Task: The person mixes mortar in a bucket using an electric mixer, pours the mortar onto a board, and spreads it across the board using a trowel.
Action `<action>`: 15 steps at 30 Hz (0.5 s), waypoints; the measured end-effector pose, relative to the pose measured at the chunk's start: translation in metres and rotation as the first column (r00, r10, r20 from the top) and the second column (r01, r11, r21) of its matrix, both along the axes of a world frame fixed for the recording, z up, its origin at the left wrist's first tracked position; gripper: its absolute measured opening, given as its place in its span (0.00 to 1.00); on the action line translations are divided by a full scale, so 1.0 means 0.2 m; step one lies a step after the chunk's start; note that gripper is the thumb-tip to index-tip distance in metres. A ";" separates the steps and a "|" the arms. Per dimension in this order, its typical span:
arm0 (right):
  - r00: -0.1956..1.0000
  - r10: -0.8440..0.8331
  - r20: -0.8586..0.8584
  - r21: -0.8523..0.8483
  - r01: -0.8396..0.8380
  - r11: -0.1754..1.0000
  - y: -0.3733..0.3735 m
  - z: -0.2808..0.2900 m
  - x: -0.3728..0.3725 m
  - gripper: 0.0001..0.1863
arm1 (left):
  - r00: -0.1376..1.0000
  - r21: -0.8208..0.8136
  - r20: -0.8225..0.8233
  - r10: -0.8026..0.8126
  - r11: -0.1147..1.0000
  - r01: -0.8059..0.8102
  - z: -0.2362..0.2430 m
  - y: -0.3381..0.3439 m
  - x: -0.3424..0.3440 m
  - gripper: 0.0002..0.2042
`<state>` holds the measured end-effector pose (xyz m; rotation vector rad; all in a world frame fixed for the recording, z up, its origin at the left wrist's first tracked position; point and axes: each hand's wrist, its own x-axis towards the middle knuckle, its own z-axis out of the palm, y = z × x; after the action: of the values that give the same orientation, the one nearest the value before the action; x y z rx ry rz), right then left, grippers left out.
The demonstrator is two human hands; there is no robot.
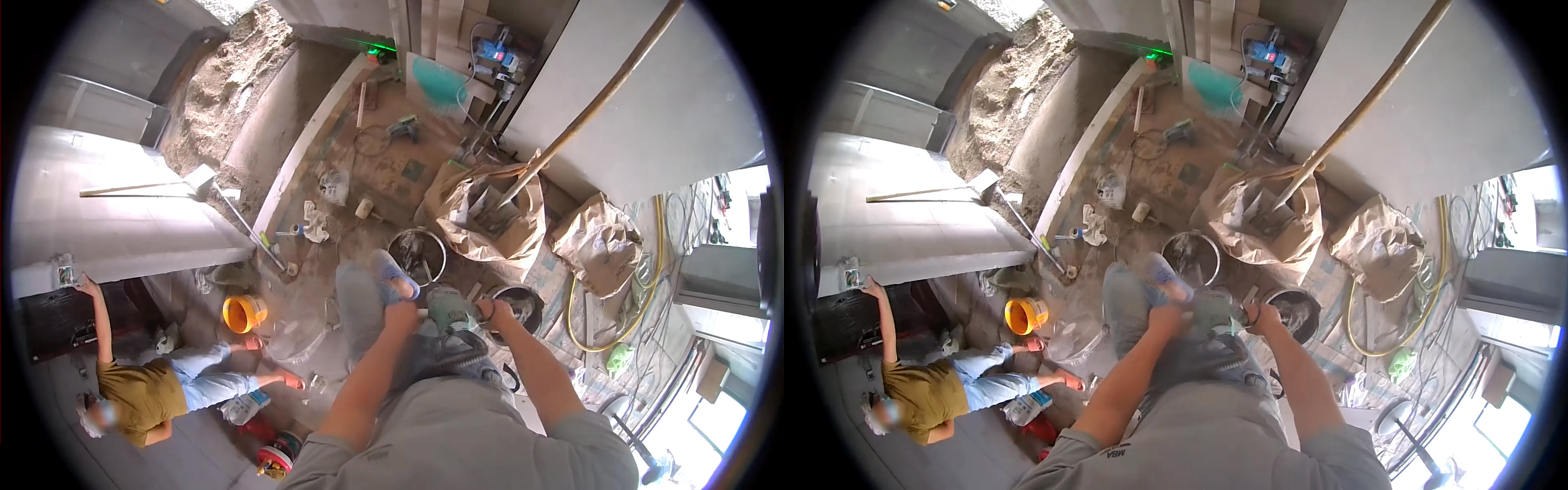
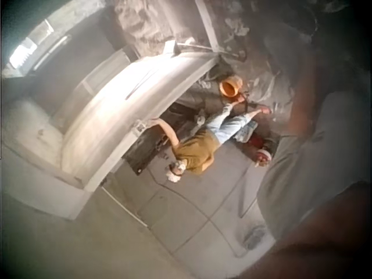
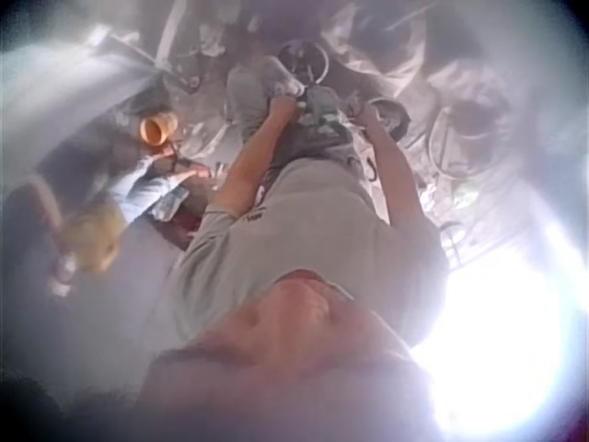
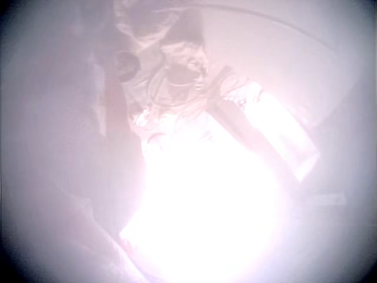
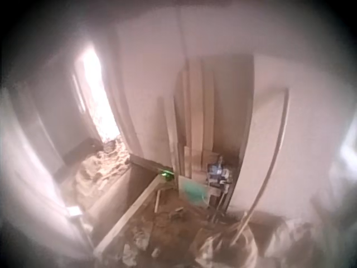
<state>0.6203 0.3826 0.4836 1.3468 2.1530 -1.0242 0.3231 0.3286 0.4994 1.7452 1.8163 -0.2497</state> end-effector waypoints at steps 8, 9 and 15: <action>1.000 -0.008 -0.001 -0.017 0.008 1.000 0.03 0.15 0.01 0.18 | 0.992 -0.118 -0.038 -0.124 0.986 0.118 -0.02 -0.03 0.03 0.10; 1.000 -0.008 -0.011 0.013 0.008 1.000 0.03 0.15 0.02 0.18 | 0.984 -0.132 -0.028 -0.176 0.976 0.171 -0.02 -0.02 0.03 0.10; 1.000 0.014 0.007 0.018 -0.014 1.000 0.01 0.14 0.03 0.17 | 0.981 -0.245 -0.023 -0.193 0.952 0.182 0.00 -0.04 0.04 0.10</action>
<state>0.6257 0.3843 0.5126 1.3400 2.1688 -0.9961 0.3303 0.3209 0.4995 1.7486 1.5757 -0.5697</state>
